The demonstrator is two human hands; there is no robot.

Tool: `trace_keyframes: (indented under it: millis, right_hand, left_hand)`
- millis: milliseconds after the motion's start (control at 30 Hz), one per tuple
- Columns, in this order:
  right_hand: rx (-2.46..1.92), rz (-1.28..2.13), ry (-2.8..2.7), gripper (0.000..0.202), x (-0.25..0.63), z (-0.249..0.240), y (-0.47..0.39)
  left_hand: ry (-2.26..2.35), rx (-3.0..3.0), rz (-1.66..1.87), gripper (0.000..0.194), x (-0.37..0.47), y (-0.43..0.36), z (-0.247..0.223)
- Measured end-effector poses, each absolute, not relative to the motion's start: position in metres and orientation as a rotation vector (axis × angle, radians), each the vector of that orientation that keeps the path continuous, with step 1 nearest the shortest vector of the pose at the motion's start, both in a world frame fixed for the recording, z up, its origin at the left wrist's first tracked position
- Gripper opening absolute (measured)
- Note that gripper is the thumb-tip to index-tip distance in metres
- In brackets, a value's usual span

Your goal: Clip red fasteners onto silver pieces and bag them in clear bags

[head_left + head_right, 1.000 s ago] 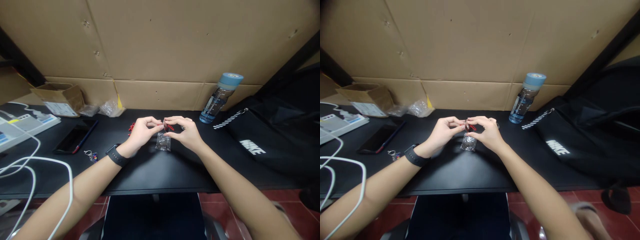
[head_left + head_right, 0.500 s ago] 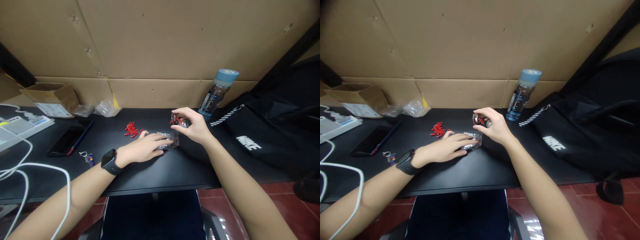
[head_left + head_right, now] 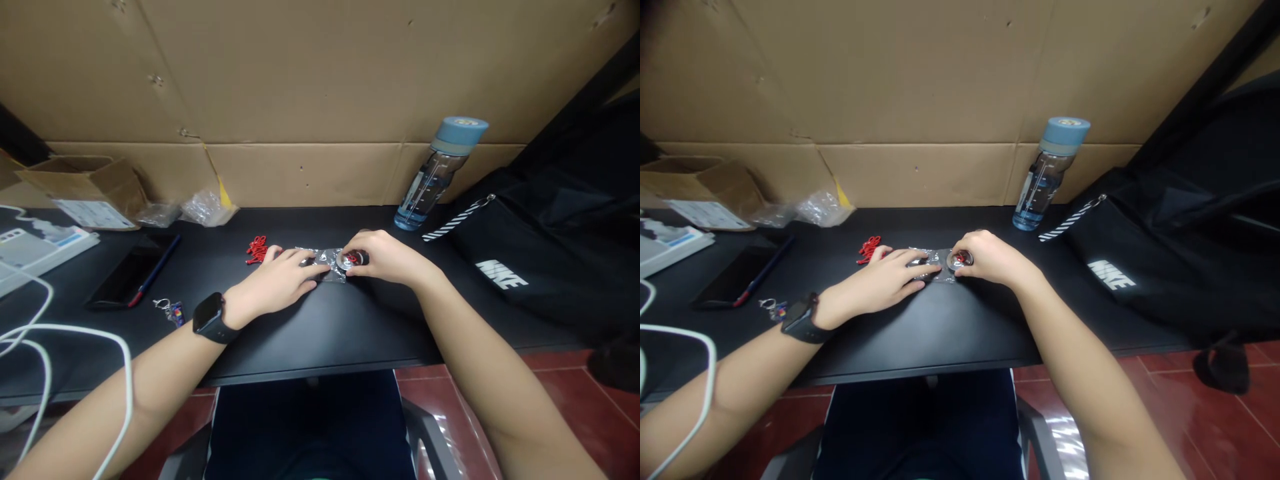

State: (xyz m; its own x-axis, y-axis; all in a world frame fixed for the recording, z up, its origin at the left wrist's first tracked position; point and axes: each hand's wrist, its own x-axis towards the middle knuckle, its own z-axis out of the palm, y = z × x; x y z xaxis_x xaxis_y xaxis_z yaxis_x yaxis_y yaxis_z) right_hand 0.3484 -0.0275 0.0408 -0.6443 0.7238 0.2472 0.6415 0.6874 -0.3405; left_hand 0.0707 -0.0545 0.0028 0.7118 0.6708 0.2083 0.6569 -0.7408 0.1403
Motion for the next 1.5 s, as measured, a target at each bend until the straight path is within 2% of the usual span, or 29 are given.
trace_keyframes:
  millis: [367,600,833,1033,1200,1500]
  right_hand:
    - [-1.049,0.273,-2.619,0.013,0.345,0.0334,-0.0285]
    - [-1.007,0.42,-2.643,0.012,0.3456,0.0363,-0.0302]
    - [-1.039,0.275,-2.63,0.016,0.3427,0.035,-0.0316]
    - [-1.027,0.28,-2.626,0.01,0.3447,0.035,-0.0304]
    - [-1.099,0.254,-2.589,0.018,0.3473,0.0355,-0.0302]
    - [-1.068,0.296,-2.645,0.016,0.3399,0.0344,-0.0293]
  left_hand:
    - [1.12,2.847,0.374,0.043,0.071,-0.0533,0.0004]
    - [1.094,2.813,0.413,0.044,0.071,-0.0534,-0.0001]
    - [1.091,2.815,0.403,0.043,0.0721,-0.0539,0.0022]
    - [1.081,2.814,0.414,0.043,0.0725,-0.0545,0.0013]
    - [1.06,2.792,0.457,0.04,0.0732,-0.0556,0.002]
    - [1.108,2.889,0.263,0.042,0.0736,-0.0563,0.0065]
